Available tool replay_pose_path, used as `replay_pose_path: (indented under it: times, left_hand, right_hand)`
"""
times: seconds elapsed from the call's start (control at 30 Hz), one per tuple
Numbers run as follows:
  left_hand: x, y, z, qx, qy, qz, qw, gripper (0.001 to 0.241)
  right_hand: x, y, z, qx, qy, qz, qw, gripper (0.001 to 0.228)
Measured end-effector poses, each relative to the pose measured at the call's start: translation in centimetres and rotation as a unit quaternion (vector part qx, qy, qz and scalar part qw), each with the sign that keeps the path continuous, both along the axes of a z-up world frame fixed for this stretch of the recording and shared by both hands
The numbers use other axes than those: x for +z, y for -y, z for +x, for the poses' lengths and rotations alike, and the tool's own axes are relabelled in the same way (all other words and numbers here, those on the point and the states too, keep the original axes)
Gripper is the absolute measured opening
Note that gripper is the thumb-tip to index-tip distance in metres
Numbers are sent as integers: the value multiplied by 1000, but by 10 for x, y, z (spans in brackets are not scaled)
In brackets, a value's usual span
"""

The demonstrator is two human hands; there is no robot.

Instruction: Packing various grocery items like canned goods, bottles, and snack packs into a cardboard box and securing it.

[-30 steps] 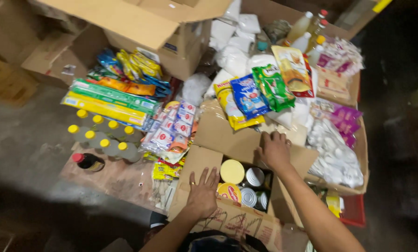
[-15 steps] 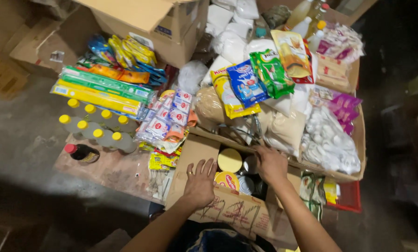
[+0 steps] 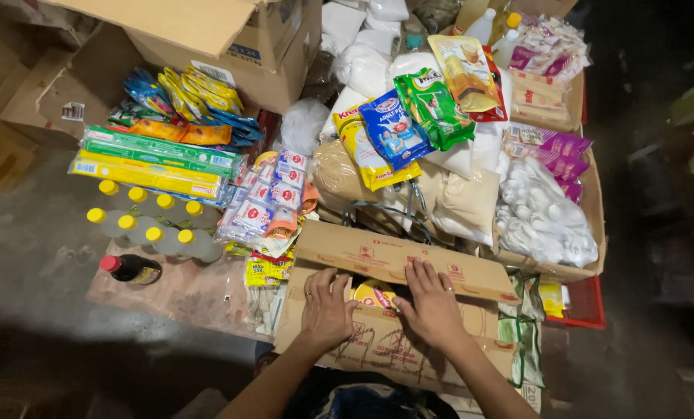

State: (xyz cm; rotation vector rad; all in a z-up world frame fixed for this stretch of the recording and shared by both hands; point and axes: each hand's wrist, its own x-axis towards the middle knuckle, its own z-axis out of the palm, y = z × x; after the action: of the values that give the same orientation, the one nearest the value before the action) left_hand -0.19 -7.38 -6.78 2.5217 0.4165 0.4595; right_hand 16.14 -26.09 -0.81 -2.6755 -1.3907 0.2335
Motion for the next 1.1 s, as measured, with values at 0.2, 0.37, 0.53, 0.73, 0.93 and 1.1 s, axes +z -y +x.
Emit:
replay_pose_path:
  times: [0.2,0.37,0.53,0.73,0.93,1.1]
  left_hand:
    - [14,2,1,-8,15,119,993,71]
    - [26,-4,12,-15,-75,125,989,73]
    - [20,-7,22,-47,-180,97,978,74]
    - [8,-7,18,-41,-192,125,972,69]
    - [2,-9,19,-20,-136,139,981,64]
    - [7,-4,21,-9,-143,140,980,61]
  right_hand:
    - [-7,1,-16,6,-36,-101,994,92]
    - [2,-12,-21,2,-55,-182,982,93]
    - [17,-13,-11,2,-73,-193,978,95]
    - [-21,35,40,-7,-153,-16,988,78]
    - [-15,86,64,-72,-65,-140,985,92]
    - [-15,93,37,-74,22,-129,989,97]
